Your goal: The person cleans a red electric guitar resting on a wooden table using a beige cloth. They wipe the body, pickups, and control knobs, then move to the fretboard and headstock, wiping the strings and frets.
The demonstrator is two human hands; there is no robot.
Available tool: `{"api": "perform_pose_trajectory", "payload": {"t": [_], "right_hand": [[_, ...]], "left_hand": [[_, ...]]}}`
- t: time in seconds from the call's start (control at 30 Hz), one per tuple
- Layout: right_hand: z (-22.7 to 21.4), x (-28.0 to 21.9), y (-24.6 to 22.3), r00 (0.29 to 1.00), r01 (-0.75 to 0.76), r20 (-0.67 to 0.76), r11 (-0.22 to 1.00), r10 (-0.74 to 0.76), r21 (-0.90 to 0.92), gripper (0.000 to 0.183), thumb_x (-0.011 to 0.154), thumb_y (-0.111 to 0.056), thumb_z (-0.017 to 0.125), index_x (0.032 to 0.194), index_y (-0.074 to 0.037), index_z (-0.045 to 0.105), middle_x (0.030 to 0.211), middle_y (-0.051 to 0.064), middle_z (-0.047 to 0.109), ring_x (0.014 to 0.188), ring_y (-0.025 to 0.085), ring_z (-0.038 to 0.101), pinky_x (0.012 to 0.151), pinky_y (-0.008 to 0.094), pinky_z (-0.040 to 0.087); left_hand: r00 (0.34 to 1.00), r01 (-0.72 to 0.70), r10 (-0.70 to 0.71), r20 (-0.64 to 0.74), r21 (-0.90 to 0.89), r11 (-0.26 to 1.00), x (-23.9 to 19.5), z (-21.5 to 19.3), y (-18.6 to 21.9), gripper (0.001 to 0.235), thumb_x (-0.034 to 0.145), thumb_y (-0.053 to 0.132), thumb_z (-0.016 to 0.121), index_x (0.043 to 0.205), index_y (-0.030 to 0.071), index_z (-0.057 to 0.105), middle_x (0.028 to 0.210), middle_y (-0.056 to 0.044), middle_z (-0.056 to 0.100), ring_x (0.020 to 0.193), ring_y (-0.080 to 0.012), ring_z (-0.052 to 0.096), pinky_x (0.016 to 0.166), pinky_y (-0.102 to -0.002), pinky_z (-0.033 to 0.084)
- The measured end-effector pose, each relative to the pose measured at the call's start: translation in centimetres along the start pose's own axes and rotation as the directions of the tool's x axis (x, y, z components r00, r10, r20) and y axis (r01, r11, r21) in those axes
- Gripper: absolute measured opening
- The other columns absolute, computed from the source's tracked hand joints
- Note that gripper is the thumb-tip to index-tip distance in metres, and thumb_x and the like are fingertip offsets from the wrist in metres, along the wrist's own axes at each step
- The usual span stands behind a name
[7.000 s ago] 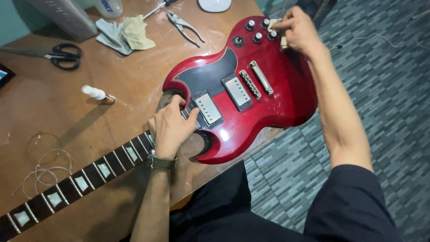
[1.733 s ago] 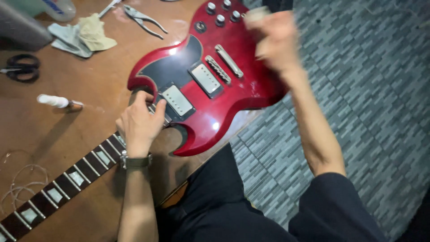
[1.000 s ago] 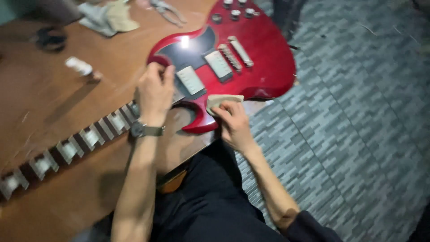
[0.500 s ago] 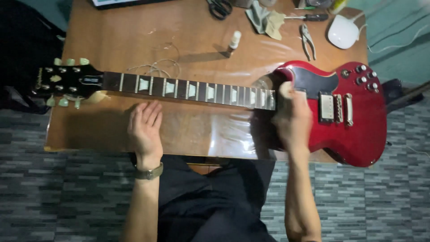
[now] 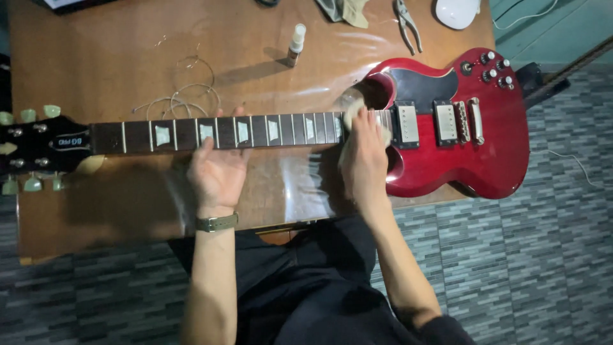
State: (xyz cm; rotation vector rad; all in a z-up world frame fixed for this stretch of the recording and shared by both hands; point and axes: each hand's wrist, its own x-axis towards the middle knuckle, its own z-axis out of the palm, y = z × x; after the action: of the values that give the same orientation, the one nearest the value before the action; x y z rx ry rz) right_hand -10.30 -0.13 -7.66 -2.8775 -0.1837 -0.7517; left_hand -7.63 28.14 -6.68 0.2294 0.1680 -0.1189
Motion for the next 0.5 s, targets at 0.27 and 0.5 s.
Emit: {"api": "perform_pose_trajectory", "payload": {"t": [0.27,0.5], "right_hand": [[2.9,2.5,5.0,0.999,-0.039,0.017,0.999,0.039,-0.035,0.046,0.081,0.016,0.063,0.126,0.005,0.064,0.131,0.030,0.066,0.128,0.047,0.059,0.113,0.049,0.042],[-3.7,-2.4,1.7,0.993,-0.066,0.106,0.993,0.056,0.094,0.072,0.069,0.015,0.082,0.137,0.004,0.061,0.146,0.031,0.056,0.139,0.046,0.049,0.119,0.048,0.035]], "left_hand": [[1.000,-0.002,0.006,-0.018,0.199,0.980,1.5,-0.4,-1.5,0.043,0.093,0.039,0.073,0.128,0.015,0.064,0.139,-0.018,0.065,0.139,-0.0338,0.058,0.116,-0.050,0.051],[0.994,-0.020,0.032,-0.102,0.120,0.993,1.1,0.9,-1.8,0.057,0.087,0.049,0.073,0.127,0.009,0.064,0.134,-0.023,0.066,0.135,-0.0377,0.060,0.114,-0.054,0.052]]}}
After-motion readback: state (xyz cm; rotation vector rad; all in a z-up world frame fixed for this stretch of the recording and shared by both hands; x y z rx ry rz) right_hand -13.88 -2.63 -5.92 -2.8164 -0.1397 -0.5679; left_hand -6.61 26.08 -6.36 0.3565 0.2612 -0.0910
